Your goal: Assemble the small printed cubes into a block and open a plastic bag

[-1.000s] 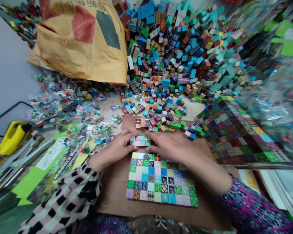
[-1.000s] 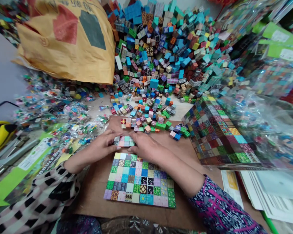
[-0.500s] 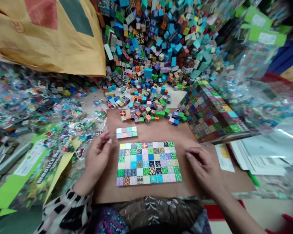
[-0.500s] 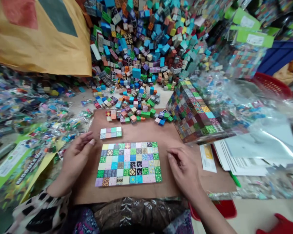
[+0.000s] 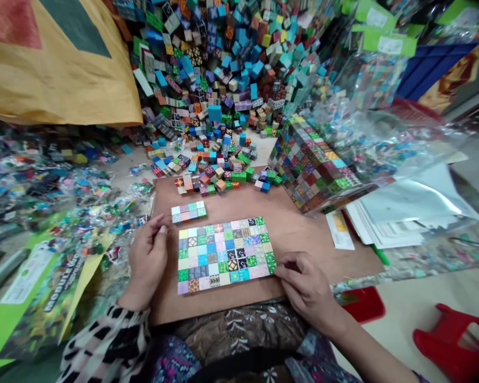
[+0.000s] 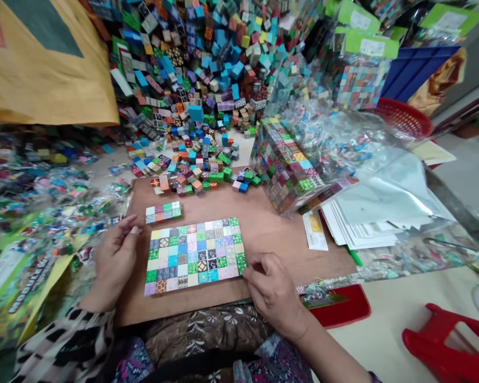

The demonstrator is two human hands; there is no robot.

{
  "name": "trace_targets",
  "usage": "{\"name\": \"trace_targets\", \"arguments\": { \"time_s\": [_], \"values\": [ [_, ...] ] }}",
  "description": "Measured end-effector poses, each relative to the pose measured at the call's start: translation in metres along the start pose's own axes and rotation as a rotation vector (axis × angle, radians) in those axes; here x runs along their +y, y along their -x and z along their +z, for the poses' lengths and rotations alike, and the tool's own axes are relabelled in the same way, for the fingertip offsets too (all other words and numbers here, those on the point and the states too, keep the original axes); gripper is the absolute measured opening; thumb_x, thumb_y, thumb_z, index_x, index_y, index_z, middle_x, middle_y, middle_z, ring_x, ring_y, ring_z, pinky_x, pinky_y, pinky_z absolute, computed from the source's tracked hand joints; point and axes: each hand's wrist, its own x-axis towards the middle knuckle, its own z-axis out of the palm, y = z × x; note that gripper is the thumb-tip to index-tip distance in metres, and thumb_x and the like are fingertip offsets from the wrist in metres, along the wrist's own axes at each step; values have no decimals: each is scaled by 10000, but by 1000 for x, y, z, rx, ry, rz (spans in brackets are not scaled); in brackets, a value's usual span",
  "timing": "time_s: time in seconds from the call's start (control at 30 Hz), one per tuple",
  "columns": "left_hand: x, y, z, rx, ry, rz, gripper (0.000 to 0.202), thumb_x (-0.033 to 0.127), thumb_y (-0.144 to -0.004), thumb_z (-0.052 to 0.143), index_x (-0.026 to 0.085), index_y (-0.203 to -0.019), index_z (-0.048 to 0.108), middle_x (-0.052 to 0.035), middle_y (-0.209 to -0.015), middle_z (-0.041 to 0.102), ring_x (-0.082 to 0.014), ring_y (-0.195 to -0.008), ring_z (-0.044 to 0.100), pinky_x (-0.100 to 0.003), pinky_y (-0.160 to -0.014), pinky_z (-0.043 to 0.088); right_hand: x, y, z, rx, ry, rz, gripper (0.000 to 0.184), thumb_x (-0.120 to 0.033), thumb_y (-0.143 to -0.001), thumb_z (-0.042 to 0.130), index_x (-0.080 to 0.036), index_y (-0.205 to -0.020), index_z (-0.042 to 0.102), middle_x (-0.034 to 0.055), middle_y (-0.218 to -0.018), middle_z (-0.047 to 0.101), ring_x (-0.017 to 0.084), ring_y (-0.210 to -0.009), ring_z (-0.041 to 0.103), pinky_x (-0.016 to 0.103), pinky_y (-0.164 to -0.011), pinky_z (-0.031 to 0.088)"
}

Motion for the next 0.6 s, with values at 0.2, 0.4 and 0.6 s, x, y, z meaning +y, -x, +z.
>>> {"name": "trace_targets", "arguments": {
  "time_s": [0.2, 0.4, 0.6],
  "values": [
    [3, -2, 0, 20, -5, 31, 360, 381, -930, 505, 216, -1227, 622, -65, -1114, 680, -252, -1103, 616, -433, -994, 491, 1, -5, 2, 35, -49, 27, 272, 1, -886, 508, -187, -1030, 640, 83, -996, 550, 201, -899, 550, 353, -717, 510],
    [3, -2, 0, 31, -19, 29, 365, 379, -931, 495, 213, -1231, 620, -62, -1105, 685, -251, -1099, 621, -442, -999, 484, 6, -12, 9, 42, -1, 34, 222, -16, -890, 523, -175, -987, 644, 86, -960, 555, 218, -881, 538, 386, -713, 492],
    [5, -2, 0, 29, -7, 33, 363, 388, -932, 491, 206, -1214, 630, -67, -1072, 692, -251, -1067, 640, -441, -993, 489, 6, -16, 10, 44, -5, 43, 202, -15, -888, 525, -160, -955, 648, 95, -960, 561, 223, -884, 537, 391, -717, 486]
  ]
}}
